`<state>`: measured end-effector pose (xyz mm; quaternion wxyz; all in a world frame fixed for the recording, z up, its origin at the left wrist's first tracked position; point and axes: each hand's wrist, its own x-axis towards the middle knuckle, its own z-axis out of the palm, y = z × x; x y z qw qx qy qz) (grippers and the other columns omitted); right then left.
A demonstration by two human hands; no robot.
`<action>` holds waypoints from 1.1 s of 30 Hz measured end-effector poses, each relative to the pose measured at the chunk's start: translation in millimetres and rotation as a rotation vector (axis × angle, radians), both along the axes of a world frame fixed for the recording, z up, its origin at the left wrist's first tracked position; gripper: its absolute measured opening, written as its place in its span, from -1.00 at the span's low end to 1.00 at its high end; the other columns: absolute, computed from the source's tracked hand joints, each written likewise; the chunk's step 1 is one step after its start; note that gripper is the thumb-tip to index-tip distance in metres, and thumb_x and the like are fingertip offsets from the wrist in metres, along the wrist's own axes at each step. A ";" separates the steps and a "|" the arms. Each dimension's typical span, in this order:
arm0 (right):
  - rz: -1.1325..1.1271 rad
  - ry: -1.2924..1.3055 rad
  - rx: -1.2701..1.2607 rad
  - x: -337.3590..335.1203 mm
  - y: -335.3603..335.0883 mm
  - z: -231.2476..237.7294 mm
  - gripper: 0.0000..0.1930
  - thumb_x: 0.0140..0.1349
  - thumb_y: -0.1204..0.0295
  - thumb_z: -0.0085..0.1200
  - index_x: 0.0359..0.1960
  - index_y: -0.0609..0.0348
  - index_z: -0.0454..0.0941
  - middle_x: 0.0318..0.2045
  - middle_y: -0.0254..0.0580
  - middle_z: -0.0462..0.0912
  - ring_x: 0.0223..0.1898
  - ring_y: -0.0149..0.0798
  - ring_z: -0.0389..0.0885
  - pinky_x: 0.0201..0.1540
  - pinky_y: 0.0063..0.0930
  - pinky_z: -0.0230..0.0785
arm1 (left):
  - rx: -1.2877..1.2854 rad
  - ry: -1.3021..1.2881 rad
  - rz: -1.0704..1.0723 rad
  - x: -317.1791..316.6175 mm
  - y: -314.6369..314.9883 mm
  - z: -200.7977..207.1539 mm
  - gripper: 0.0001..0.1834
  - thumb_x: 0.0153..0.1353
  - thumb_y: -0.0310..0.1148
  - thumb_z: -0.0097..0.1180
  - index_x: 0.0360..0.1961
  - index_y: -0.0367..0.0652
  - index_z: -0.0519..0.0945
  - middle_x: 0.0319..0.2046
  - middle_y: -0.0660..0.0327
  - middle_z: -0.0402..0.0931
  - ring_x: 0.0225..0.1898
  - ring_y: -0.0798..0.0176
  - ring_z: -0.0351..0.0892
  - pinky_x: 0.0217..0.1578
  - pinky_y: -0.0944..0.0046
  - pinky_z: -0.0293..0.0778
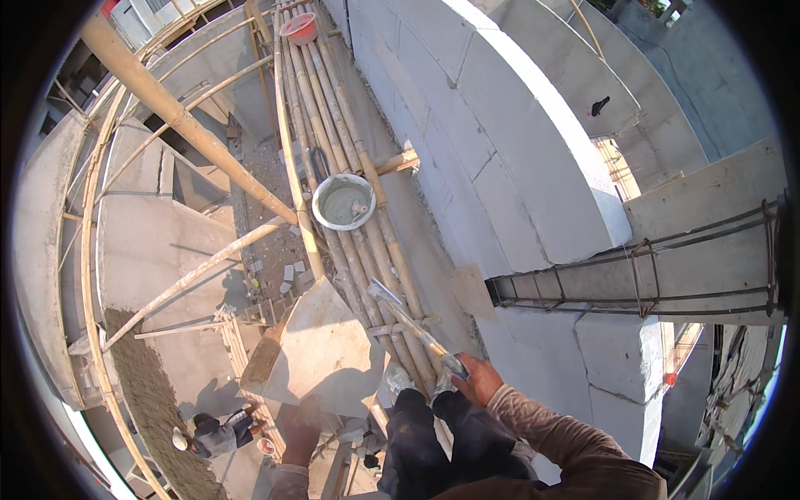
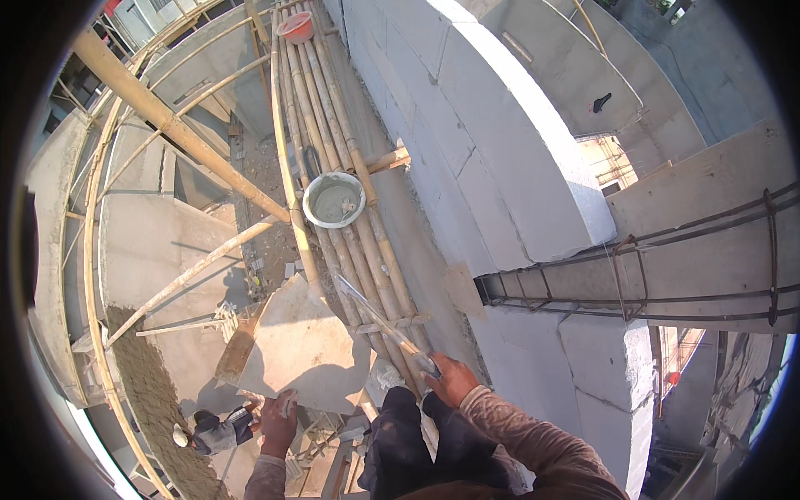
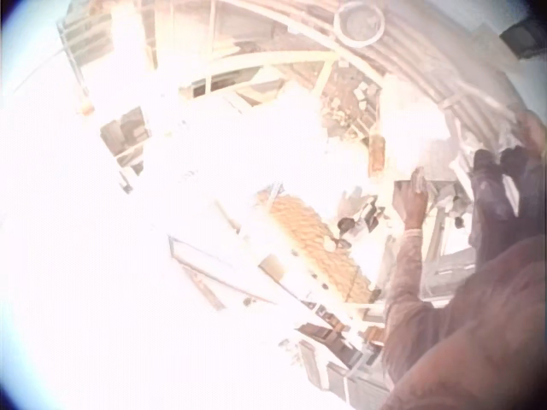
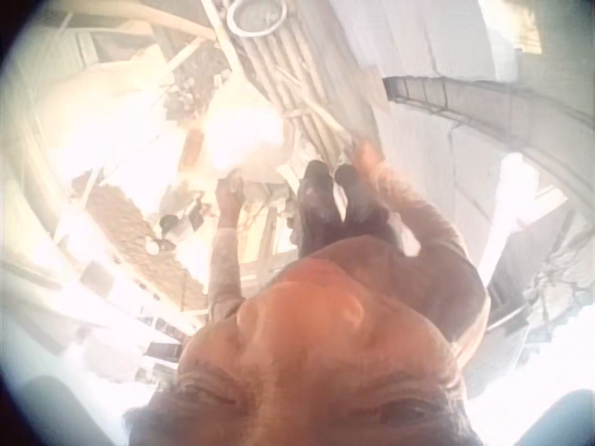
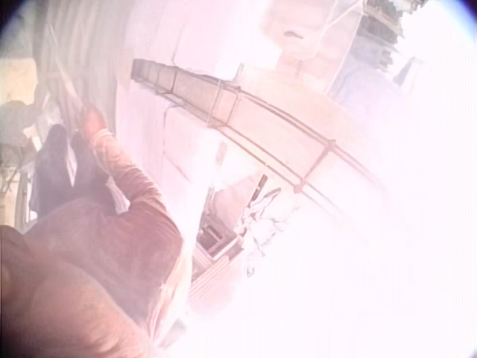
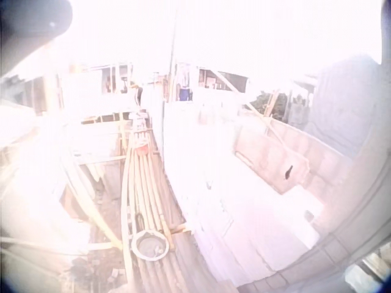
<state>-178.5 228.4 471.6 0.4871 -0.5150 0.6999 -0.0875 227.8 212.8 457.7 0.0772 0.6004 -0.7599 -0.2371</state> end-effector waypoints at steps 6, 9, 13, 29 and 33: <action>0.028 -0.019 -0.617 18.1 -54.6 82.3 -0.50 0.15 0.34 0.31 0.05 0.30 0.42 0.28 0.24 0.27 0.27 0.26 0.30 0.24 -0.06 0.28 | 0.069 0.054 -0.332 -18.8 -5.1 40.4 -0.72 0.12 -0.41 0.23 -0.09 -0.04 0.65 -0.21 0.09 0.62 -0.21 -0.03 0.63 -0.22 0.06 0.57; 0.110 0.059 -0.789 3.3 -68.1 127.6 -0.41 0.08 0.27 0.37 0.08 0.28 0.39 0.39 0.17 0.10 0.37 0.22 0.17 0.33 -0.09 0.22 | 0.009 0.172 -0.532 -39.5 -16.6 69.0 -0.66 0.10 -0.41 0.23 -0.05 0.00 0.65 -0.15 0.14 0.60 -0.16 0.02 0.62 -0.17 0.07 0.57; 0.183 -0.106 -0.682 -0.7 -68.2 155.9 -0.30 0.02 0.22 0.41 0.10 0.30 0.31 0.21 0.29 0.33 0.25 0.25 0.33 0.25 -0.07 0.29 | -0.005 0.149 -0.695 -44.0 -16.9 93.0 -0.64 0.07 -0.47 0.23 -0.05 -0.02 0.66 -0.11 0.12 0.59 -0.08 -0.02 0.60 -0.13 0.05 0.57; -0.217 0.269 -0.556 -16.3 78.4 187.4 -0.57 0.06 0.28 0.31 -0.09 0.09 0.41 -0.49 0.01 0.64 -0.38 0.19 0.62 -0.31 0.01 0.45 | -0.038 0.338 -0.624 -138.3 -26.0 97.1 -0.82 0.23 -0.44 0.16 -0.17 -0.26 0.65 0.02 -0.11 0.44 0.10 -0.15 0.45 0.07 0.04 0.43; -0.363 0.460 -0.546 -37.7 78.7 210.8 -0.62 0.06 0.34 0.32 -0.11 0.07 0.45 -0.47 -0.02 0.66 -0.38 0.10 0.66 -0.30 -0.07 0.51 | -0.005 0.526 -0.340 -154.9 -22.2 107.5 -0.83 0.27 -0.41 0.15 -0.22 -0.31 0.63 0.13 -0.09 0.39 0.12 -0.09 0.47 0.08 0.05 0.43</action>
